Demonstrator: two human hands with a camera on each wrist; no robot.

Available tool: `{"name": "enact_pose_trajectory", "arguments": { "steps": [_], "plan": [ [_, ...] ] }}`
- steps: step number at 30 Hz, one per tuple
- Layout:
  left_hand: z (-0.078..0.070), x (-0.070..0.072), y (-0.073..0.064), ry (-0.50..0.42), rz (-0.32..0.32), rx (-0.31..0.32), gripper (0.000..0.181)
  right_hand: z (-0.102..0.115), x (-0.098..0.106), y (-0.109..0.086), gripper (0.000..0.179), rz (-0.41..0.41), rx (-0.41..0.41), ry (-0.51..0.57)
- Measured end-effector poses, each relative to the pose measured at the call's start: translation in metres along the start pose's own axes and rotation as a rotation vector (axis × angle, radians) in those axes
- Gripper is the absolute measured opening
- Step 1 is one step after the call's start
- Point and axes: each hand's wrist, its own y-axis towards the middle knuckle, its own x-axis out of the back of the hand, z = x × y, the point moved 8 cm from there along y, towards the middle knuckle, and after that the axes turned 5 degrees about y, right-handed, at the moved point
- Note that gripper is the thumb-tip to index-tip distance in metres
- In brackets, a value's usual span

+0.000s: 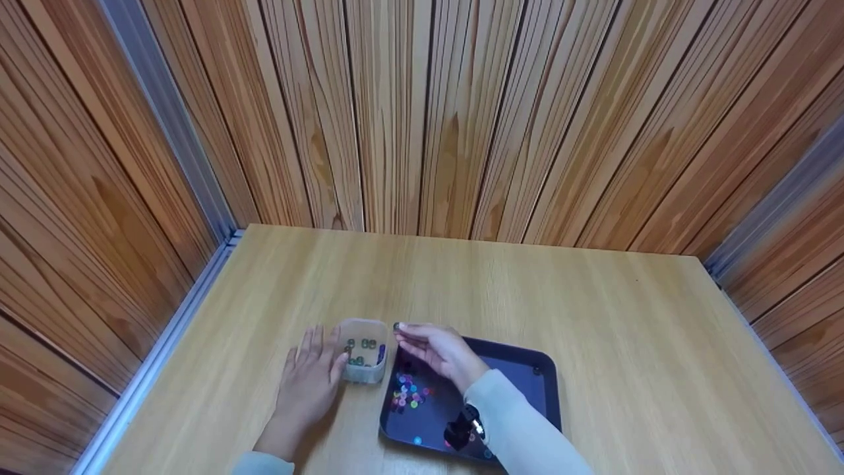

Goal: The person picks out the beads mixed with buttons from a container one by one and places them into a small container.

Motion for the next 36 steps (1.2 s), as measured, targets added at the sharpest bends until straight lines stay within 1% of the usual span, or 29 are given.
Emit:
{"name": "enact_pose_trajectory", "arguments": {
  "steps": [4, 9, 13, 17, 20, 22, 24, 29, 36],
  "plan": [
    [0.000, -0.001, 0.001, -0.006, 0.014, 0.005, 0.057, 0.007, -0.009, 0.000, 0.029, 0.015, 0.061, -0.138],
    [0.000, -0.002, 0.002, -0.032, 0.033, 0.009, 0.058, 0.013, -0.020, -0.001, 0.027, 0.015, 0.122, -0.332],
    [0.000, -0.002, 0.002, -0.025, 0.037, 0.010, 0.058, 0.018, -0.029, -0.004, 0.025, 0.019, 0.184, -0.517],
    [-0.001, 0.000, 0.002, 0.001, 0.011, -0.005, 0.058, 0.025, -0.042, -0.005, 0.022, 0.015, 0.310, -0.728],
    [-0.001, 0.001, 0.002, 0.011, 0.001, -0.010, 0.058, 0.028, -0.051, -0.006, 0.016, -0.006, 0.382, -0.892],
    [0.000, 0.000, 0.002, 0.009, 0.007, -0.006, 0.058, 0.028, -0.055, -0.007, 0.014, -0.014, 0.394, -0.987],
    [0.000, 0.000, 0.002, 0.005, 0.012, -0.004, 0.058, 0.026, -0.060, -0.007, 0.014, -0.005, 0.413, -1.065],
    [0.000, -0.001, 0.002, -0.001, 0.017, -0.008, 0.057, 0.022, -0.069, -0.009, 0.016, 0.025, 0.456, -1.190],
    [0.000, 0.000, 0.001, 0.005, 0.006, -0.016, 0.057, 0.019, -0.074, -0.008, 0.017, 0.054, 0.479, -1.252]
  ]
}}
